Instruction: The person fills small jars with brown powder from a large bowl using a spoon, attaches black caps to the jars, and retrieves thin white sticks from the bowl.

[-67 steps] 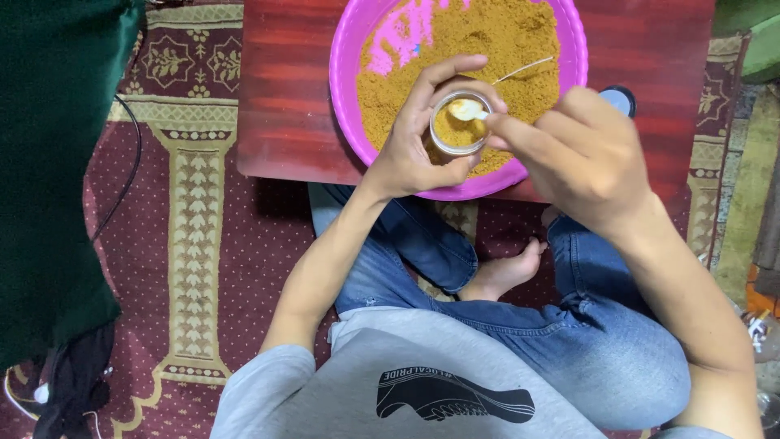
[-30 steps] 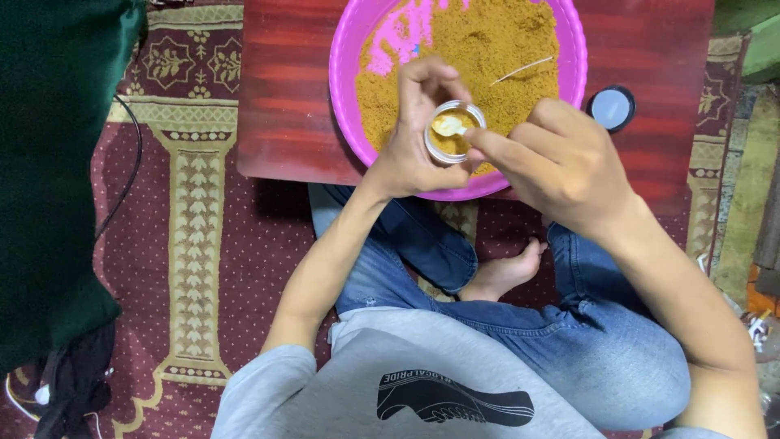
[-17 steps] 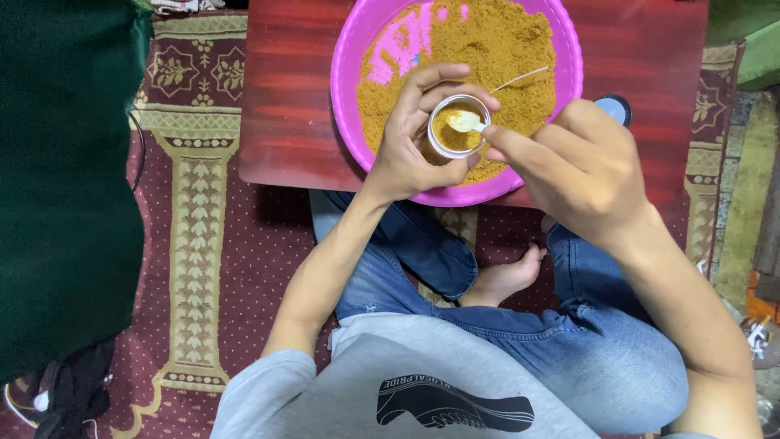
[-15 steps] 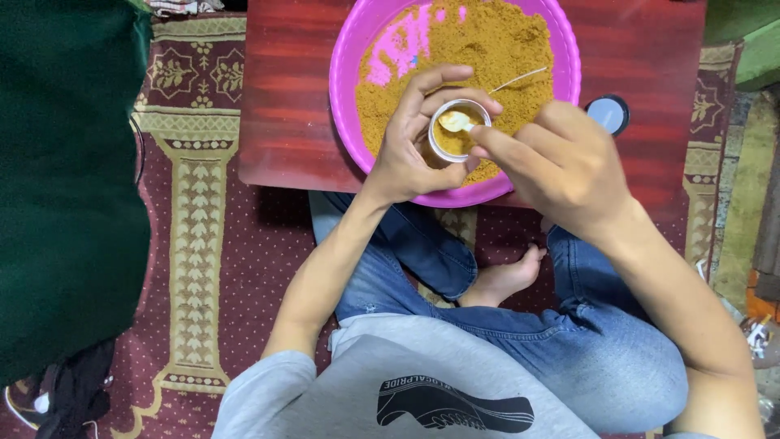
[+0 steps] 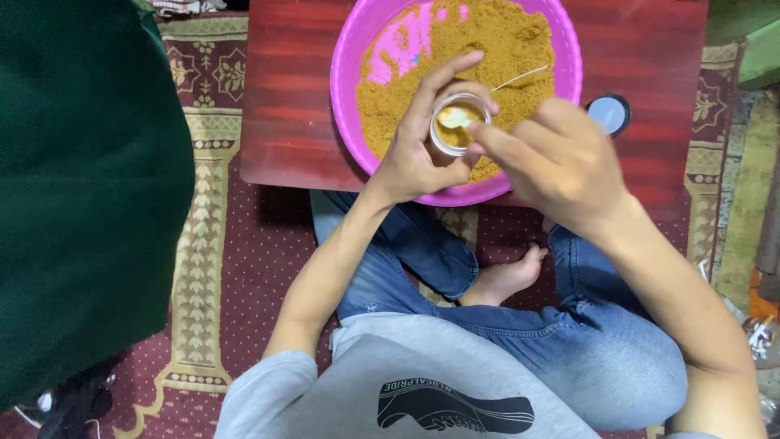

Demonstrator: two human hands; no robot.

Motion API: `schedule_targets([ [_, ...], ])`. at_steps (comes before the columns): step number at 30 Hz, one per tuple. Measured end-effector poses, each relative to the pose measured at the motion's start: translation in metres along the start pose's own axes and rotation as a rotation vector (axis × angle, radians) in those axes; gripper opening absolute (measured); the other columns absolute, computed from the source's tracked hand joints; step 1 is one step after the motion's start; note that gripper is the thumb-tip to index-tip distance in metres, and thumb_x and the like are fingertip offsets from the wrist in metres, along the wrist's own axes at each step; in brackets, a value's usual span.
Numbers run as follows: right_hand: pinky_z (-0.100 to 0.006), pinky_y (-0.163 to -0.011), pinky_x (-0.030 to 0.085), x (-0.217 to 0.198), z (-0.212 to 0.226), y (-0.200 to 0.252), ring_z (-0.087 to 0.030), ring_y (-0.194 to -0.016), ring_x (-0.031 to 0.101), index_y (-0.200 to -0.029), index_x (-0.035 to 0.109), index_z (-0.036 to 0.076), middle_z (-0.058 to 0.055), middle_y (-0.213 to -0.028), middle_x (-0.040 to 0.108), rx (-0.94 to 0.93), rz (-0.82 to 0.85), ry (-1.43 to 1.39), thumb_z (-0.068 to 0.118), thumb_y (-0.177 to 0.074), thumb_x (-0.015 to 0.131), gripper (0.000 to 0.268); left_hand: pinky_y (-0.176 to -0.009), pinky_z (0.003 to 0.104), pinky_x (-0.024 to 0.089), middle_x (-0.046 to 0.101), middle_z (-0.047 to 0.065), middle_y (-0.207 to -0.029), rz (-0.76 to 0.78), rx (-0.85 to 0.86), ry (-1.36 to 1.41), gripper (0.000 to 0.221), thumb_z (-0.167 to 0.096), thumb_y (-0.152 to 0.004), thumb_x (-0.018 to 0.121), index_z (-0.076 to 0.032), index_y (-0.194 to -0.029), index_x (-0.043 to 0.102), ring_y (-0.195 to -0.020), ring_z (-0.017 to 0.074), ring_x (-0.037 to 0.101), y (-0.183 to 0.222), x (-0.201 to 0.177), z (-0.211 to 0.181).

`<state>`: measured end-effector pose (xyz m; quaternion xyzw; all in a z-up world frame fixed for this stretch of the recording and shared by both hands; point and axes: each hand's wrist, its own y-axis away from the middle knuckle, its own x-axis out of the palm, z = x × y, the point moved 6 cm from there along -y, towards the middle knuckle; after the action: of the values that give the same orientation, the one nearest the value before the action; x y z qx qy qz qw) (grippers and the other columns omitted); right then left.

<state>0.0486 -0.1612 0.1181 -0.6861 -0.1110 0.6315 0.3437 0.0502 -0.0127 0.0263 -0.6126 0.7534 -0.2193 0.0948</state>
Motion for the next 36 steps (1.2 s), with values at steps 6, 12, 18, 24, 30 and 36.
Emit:
schedule_targets([
  [6,-0.033,-0.062,0.039,-0.012,0.001,-0.004,-0.019,-0.069,0.042,-0.115,0.08,0.0,-0.003,-0.074,0.052,0.011,-0.01,-0.063,-0.004,-0.095,0.089,0.023,-0.112,0.035,0.059,0.067,0.006,-0.124,0.013,0.012,-0.038,0.094,0.005,-0.086,0.083,-0.023,-0.161,0.033,-0.117,0.0183,0.069,-0.002,0.0,-0.002],
  [12,-0.034,-0.064,0.038,-0.015,-0.006,-0.002,-0.02,-0.069,0.042,-0.113,0.079,-0.002,-0.004,-0.076,0.059,0.056,-0.018,-0.128,-0.007,-0.096,0.09,0.021,-0.114,0.033,0.057,0.069,0.001,-0.12,-0.077,0.032,-0.152,0.092,0.002,-0.087,0.09,-0.021,-0.157,0.035,-0.118,0.0154,0.07,-0.003,-0.006,0.001],
  [18,-0.036,-0.074,0.042,-0.005,-0.05,0.027,-0.024,-0.082,0.05,-0.138,0.068,-0.011,-0.015,-0.095,0.068,0.448,0.012,-0.337,-0.017,-0.114,0.061,0.025,-0.114,0.037,0.06,0.063,0.006,-0.122,-0.359,0.121,-0.349,0.076,-0.002,-0.091,0.082,-0.016,-0.149,0.034,-0.116,0.0194,0.069,-0.003,-0.031,0.003],
  [24,-0.026,-0.043,0.041,0.034,-0.047,0.051,-0.017,-0.054,0.053,-0.117,0.058,-0.007,-0.015,-0.088,0.067,0.543,0.258,-0.444,-0.001,-0.109,0.059,0.01,-0.107,0.032,0.059,0.062,0.007,-0.126,-0.394,0.109,-0.315,0.075,0.005,-0.092,0.078,-0.018,-0.149,0.036,-0.11,0.0175,0.068,0.0,-0.029,-0.005],
  [30,-0.035,-0.044,0.045,0.034,-0.048,0.048,-0.023,-0.047,0.061,-0.108,0.069,-0.004,-0.015,-0.075,0.072,0.721,0.462,-0.403,0.006,-0.104,0.062,0.013,-0.114,0.036,0.061,0.062,0.005,-0.124,-0.281,0.136,-0.311,0.081,0.006,-0.087,0.08,-0.017,-0.149,0.034,-0.119,0.0183,0.068,0.0,-0.025,0.009],
  [36,-0.031,-0.044,0.039,0.017,-0.045,0.046,-0.02,-0.05,0.054,-0.109,0.067,-0.007,-0.012,-0.074,0.066,0.621,0.268,-0.408,-0.003,-0.104,0.069,0.007,-0.114,0.035,0.059,0.062,0.006,-0.123,-0.224,0.085,-0.333,0.078,0.005,-0.088,0.078,-0.019,-0.149,0.035,-0.118,0.0184,0.067,-0.002,-0.017,0.003],
])
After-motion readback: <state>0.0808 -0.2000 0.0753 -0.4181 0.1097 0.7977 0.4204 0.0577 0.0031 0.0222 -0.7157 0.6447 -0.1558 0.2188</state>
